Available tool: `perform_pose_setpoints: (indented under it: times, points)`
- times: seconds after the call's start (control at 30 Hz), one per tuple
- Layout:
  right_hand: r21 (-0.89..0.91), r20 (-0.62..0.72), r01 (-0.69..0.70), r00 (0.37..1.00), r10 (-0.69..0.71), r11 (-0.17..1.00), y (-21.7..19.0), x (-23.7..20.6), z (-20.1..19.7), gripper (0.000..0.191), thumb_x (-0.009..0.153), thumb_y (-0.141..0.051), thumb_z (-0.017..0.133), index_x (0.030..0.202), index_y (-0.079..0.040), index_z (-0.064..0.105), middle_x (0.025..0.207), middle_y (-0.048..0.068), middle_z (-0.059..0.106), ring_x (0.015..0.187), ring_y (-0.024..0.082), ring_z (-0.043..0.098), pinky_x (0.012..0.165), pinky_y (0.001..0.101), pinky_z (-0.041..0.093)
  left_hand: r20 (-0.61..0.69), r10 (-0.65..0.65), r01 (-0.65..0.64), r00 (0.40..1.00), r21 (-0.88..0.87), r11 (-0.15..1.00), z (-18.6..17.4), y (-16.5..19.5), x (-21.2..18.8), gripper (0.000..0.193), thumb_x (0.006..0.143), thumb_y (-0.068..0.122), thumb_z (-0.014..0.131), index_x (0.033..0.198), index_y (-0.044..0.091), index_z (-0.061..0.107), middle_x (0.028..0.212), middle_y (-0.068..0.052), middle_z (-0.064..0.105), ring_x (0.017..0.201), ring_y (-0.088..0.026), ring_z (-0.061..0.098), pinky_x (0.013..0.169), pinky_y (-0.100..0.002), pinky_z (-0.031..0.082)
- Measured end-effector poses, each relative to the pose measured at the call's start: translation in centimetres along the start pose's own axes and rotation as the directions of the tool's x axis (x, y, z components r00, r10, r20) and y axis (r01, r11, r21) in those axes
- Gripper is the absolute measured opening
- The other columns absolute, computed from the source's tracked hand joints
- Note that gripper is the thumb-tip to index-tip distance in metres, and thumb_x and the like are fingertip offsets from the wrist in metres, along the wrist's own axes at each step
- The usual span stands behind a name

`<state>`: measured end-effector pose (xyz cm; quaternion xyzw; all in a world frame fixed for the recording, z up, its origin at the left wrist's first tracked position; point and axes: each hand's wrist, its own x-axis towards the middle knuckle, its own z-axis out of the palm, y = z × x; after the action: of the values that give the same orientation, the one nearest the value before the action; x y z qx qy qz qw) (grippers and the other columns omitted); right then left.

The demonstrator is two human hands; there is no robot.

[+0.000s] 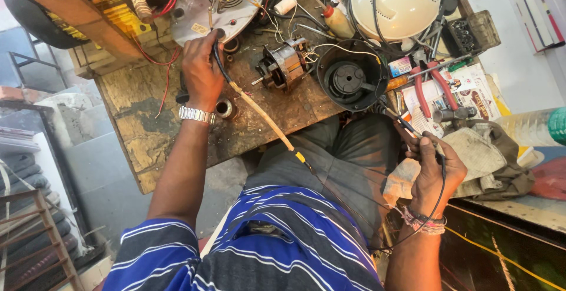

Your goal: The person disassembles and reassembles a small electrical motor or fan component on a cluttered workbench. They use a screwdriver to remove and tighten screws, handle wires, and manipulate the motor housing and internal parts.

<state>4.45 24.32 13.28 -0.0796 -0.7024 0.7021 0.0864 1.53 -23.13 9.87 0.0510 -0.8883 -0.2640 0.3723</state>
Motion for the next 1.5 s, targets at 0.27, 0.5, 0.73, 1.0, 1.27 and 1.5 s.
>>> perform_pose_setpoints:
  times: [0.27,0.5,0.73,1.0,1.27,1.5]
  points:
    - [0.009,0.0,-0.009,1.0,0.009,1.0,0.4,0.2,-0.5,0.021,0.104,-0.004,0.069,0.118,0.012,0.068,0.096,0.016,0.072,0.082,0.019,0.071,0.076,0.0308,0.062,0.005,-0.002,0.002,1.0,0.0,1.0,0.0,0.4,-0.1,0.025,0.1,0.005,0.071,0.125,0.001,0.069,0.107,-0.017,0.07,0.1,-0.036,0.063,0.088,-0.046,0.051]
    - [0.022,-0.005,-0.001,1.0,0.002,1.0,0.4,0.3,-0.5,0.021,0.104,-0.004,0.07,0.118,0.012,0.068,0.096,0.016,0.072,0.082,0.018,0.071,0.076,0.0312,0.062,0.006,-0.003,0.003,1.0,-0.004,1.0,0.0,0.4,-0.2,0.025,0.101,0.006,0.071,0.125,0.001,0.069,0.108,-0.017,0.07,0.101,-0.036,0.063,0.088,-0.046,0.051]
    - [0.009,0.004,-0.004,1.0,0.004,1.0,0.9,0.5,-0.6,0.022,0.104,-0.006,0.071,0.118,0.011,0.069,0.096,0.016,0.073,0.081,0.018,0.071,0.075,0.0305,0.062,-0.003,0.016,-0.016,1.0,-0.007,1.0,-0.4,1.0,0.2,0.024,0.101,0.006,0.071,0.125,0.0,0.069,0.107,-0.018,0.07,0.1,-0.036,0.063,0.088,-0.046,0.051]
    - [-0.277,-0.058,0.205,0.972,-0.229,0.939,0.1,0.5,-2.8,0.016,0.108,-0.005,0.07,0.118,0.008,0.069,0.1,0.012,0.073,0.085,0.014,0.069,0.076,0.026,0.058,0.072,0.23,-0.225,0.971,-0.063,0.972,-2.6,8.0,-0.9,0.031,0.099,-0.002,0.072,0.129,0.002,0.073,0.089,-0.012,0.067,0.083,-0.029,0.062,0.074,-0.043,0.049]
    - [-0.481,0.006,0.202,0.974,-0.227,0.853,0.2,-0.4,-2.8,0.019,0.104,-0.008,0.073,0.116,0.007,0.073,0.095,0.011,0.073,0.08,0.014,0.07,0.074,0.027,0.056,0.119,0.196,-0.196,0.973,-0.004,0.981,-2.1,8.3,-1.2,0.048,0.087,-0.008,0.064,0.131,0.009,0.073,0.104,-0.015,0.067,0.096,-0.032,0.061,0.086,-0.045,0.051]
    - [-0.193,-0.038,0.009,0.999,-0.017,0.981,1.9,-0.5,-1.6,0.021,0.1,-0.01,0.072,0.114,0.006,0.072,0.092,0.011,0.075,0.081,0.013,0.072,0.074,0.026,0.06,0.067,0.044,-0.049,0.997,0.082,0.995,-3.1,3.7,-2.7,0.024,0.106,0.004,0.072,0.13,0.003,0.071,0.114,-0.017,0.069,0.107,-0.036,0.062,0.096,-0.047,0.05]
